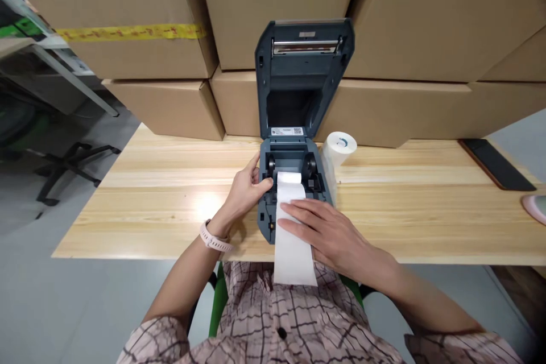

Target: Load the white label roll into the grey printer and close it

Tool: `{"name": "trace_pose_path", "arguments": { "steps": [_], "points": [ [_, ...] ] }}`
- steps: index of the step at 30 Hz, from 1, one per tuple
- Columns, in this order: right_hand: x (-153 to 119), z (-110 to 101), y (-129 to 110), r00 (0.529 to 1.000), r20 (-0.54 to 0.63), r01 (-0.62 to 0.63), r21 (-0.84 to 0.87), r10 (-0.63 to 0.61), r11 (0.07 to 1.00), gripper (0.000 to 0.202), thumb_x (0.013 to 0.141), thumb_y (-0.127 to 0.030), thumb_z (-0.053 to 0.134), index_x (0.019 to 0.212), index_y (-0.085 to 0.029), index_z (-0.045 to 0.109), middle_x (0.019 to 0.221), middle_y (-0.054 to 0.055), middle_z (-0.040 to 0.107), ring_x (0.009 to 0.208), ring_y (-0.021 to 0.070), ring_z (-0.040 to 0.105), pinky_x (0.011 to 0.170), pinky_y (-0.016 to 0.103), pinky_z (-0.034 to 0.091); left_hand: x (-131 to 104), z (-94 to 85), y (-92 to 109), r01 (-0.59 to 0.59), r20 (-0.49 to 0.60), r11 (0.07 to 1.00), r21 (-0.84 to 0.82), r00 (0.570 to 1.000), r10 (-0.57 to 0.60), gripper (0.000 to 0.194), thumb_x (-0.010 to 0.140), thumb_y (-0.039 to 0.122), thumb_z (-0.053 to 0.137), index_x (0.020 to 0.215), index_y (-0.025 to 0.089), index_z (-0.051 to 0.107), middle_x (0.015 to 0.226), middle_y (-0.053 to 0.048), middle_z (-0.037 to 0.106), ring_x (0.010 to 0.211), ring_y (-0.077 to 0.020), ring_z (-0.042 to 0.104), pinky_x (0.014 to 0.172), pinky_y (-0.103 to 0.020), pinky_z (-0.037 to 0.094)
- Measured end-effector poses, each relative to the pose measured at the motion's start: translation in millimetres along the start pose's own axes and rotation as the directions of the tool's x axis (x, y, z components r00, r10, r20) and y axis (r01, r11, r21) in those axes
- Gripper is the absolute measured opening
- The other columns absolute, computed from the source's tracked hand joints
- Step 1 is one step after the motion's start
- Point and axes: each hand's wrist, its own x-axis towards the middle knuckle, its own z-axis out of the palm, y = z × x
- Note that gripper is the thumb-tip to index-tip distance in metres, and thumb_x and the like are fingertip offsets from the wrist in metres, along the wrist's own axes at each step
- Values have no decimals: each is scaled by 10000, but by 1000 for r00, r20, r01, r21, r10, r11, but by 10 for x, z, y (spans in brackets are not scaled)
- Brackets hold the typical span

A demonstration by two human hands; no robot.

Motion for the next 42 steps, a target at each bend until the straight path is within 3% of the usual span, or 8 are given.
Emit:
{"name": "trace_pose_path", "arguments": {
  "steps": [6,11,19,33,36,39,41,42],
  "points": [
    [-59,28,16,992,-127,21,115,-7,993,611,887,40,414,1412,-221,584,1460,74,669,1466,211,527,1143,448,553,-7,-3,3,11,-4,1000,-7,1000,-11,843,835,365,698,1602,161,416,724,47,523,645,-121,402,617,-242,332],
    [-96,-31,59,995,-95,22,232,1,972,618,884,24,453,1440,-212,584,1507,73,632,1492,190,496,1197,452,500,-8,6,14,35,1,999,-26,999,-35,877,833,406,722,1608,149,401,729,47,524,645,-116,395,616,-242,319],
    [-82,-23,30,996,-89,28,182,-12,983,627,839,56,415,1388,-181,604,1504,89,632,1505,190,477,1199,454,500,-1,4,24,40,-9,999,-16,999,-41,931,821,457,745,1615,129,386,690,55,493,639,-124,383,613,-250,312],
    [-83,-8,22,999,-37,-18,220,27,975,503,1007,-203,555,1509,-223,529,1557,94,580,1522,225,457,1215,472,477,-12,4,9,37,-14,999,-12,999,-37,884,860,506,745,1606,166,414,696,50,516,635,-125,414,611,-251,326],
    [-136,-195,53,999,33,-3,267,-6,964,601,1000,-398,654,1559,-251,491,1598,99,529,1526,252,450,1234,484,447,-29,14,32,15,-44,999,-37,999,-17,761,959,564,610,1583,159,455,776,-1,620,711,-157,521,673,-271,398],
    [-119,-650,150,997,69,8,351,-35,936,693,940,-551,693,1573,-385,466,1569,26,567,1452,254,549,1231,485,455,-39,20,62,-36,-71,997,-71,997,31,688,1006,614,498,1531,171,534,933,-76,716,905,-233,624,768,-317,473],
    [33,-992,289,988,-120,-49,356,97,933,585,972,-516,660,1530,-497,485,1567,-57,569,1441,256,561,1221,494,463,-42,18,75,-47,-81,996,-79,996,41,685,1009,644,467,1506,184,569,944,-95,724,945,-262,639,774,-340,493],
    [166,-1138,390,927,-336,-59,308,167,950,521,996,-477,632,1502,-509,515,1556,-86,579,1469,277,524,1223,504,443,-44,15,79,-42,-86,996,-81,996,35,694,1008,657,458,1504,186,575,903,-92,715,913,-262,640,755,-342,494]
  ]
}}
